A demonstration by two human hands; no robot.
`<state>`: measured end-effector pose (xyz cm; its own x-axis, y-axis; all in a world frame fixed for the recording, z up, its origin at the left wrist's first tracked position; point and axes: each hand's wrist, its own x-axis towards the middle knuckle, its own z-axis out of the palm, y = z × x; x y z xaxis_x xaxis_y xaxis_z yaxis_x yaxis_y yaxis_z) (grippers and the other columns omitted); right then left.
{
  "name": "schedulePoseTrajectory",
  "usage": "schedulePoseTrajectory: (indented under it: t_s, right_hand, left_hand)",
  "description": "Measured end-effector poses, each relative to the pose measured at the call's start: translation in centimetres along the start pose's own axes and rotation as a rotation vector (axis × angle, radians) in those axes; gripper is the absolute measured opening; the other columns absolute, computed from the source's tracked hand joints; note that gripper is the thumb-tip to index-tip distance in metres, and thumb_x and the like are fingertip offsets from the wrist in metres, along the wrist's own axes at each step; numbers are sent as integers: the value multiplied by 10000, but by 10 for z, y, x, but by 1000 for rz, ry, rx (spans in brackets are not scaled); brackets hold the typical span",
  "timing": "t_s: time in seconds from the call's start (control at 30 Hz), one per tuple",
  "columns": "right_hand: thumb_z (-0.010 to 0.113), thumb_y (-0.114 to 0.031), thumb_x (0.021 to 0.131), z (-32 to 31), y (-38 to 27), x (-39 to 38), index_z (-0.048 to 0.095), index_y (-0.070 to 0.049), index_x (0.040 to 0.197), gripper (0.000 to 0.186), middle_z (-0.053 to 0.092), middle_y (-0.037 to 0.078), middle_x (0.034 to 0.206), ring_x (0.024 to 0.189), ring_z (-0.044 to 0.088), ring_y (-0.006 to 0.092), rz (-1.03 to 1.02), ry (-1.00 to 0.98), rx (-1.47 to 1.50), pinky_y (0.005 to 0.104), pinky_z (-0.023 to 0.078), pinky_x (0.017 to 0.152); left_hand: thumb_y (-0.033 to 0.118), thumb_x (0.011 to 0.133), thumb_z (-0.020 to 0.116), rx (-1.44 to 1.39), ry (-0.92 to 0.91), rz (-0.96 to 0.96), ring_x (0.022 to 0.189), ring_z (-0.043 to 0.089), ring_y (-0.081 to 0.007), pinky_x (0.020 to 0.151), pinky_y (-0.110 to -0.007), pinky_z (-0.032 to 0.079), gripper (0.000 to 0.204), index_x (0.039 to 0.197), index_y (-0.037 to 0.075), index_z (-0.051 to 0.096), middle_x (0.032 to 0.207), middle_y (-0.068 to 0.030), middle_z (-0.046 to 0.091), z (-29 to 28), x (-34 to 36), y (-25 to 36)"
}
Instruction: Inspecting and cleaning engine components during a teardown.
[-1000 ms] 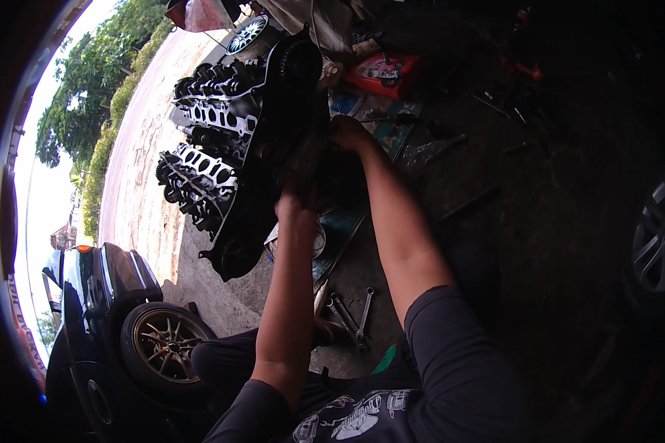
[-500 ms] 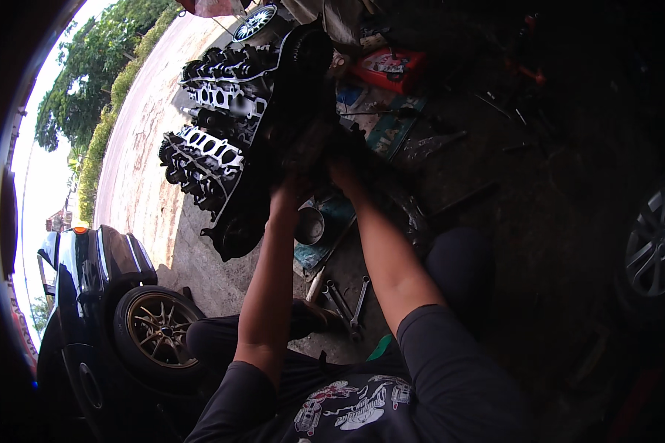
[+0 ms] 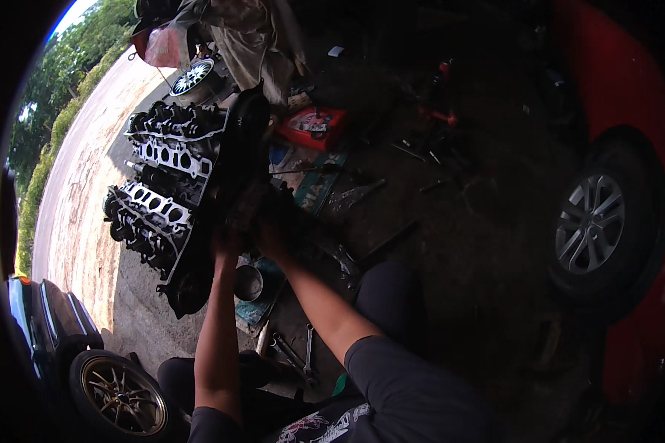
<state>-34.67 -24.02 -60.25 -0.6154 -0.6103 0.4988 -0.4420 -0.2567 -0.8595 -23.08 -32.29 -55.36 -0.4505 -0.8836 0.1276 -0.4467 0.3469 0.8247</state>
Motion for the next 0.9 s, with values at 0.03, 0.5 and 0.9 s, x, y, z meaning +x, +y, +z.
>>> schedulePoseTrajectory:
  t_s: [0.03, 0.5, 0.9]
  right_hand:
    - [543, -99, 914, -3, -9, 1, 599, 14, 1179, 293, 628, 281, 1116, 1095, 582, 467, -27, 23, 11, 498, 470, 937]
    - [551, -187, 918, -3, -10, 9, 559, 3, 1270, 400, 595, 278, 1234, 1155, 567, 439, -81, -71, -331, 504, 435, 989]
    - [493, -313, 1015, -4, 3, 5, 552, 5, 1264, 408, 629, 286, 1173, 1157, 578, 438, 29, -310, -283, 452, 482, 902]
  left_hand:
    - [388, 922, 665, -25, 26, 40, 946, 636, -254, 837, -379, 499, 465, 1093, -39, 602, 1013, -184, 661, 1, -3, 1]
    - [385, 902, 680, -82, 62, -26, 975, 664, -362, 846, -438, 501, 436, 1090, -3, 609, 1013, -224, 675, 10, -4, 3]
    - [400, 884, 681, 53, 106, -190, 996, 647, -422, 851, -463, 504, 439, 1091, 18, 620, 1026, -242, 671, -7, -25, 56]
